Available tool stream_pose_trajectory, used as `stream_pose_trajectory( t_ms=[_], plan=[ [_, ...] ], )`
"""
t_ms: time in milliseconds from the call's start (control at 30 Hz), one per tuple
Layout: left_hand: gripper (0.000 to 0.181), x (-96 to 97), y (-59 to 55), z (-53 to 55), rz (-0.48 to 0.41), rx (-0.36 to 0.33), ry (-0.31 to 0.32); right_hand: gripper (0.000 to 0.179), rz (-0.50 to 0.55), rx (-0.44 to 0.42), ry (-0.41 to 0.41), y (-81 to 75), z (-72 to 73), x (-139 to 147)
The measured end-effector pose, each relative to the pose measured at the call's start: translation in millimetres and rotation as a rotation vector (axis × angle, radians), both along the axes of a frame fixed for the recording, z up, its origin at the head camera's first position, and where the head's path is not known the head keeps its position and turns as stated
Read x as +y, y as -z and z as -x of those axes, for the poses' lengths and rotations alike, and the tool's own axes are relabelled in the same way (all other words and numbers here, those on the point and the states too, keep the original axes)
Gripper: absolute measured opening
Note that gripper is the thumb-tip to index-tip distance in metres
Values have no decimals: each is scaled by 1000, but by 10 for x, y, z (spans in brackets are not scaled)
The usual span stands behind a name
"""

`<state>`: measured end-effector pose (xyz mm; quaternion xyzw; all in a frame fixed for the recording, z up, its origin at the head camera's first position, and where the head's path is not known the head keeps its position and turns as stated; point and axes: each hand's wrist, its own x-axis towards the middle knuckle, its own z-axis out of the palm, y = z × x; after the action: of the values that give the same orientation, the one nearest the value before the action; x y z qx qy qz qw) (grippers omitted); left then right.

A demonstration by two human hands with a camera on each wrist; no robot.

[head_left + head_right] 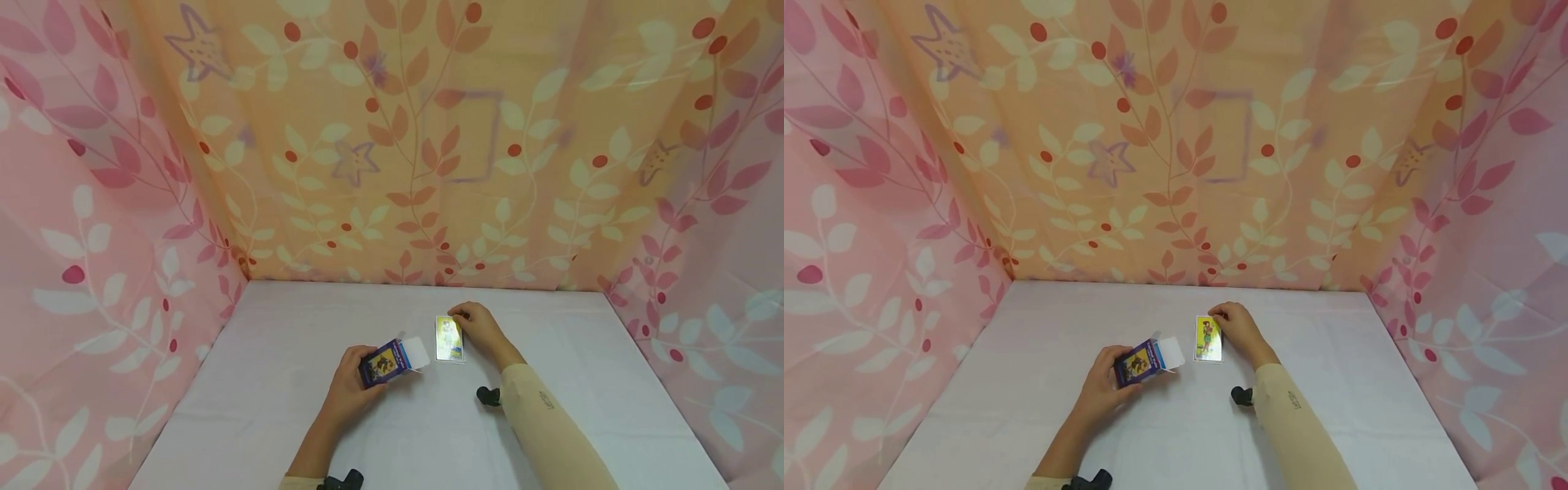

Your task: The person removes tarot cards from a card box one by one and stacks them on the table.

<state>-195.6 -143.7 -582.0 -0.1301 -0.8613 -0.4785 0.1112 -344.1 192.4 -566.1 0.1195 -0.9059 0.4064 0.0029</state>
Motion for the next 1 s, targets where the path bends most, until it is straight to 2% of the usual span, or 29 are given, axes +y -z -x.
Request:
stream_pose_trajectory(
  t_ms=[367, 567, 800, 1000],
  plan=[
    [76, -20, 29, 29, 1, 40, 18, 16, -13, -56, 19, 129, 39, -16],
    [76, -14, 35, 17, 7, 28, 17, 16, -32, -66, 30, 164, 49, -18],
    [76, -6, 13, -6, -8, -7, 17, 15, -53, -35, 25, 184, 53, -14],
    [77, -10, 15, -2, -5, 7, 18, 15, -52, -39, 17, 186, 49, -22]
  ],
)
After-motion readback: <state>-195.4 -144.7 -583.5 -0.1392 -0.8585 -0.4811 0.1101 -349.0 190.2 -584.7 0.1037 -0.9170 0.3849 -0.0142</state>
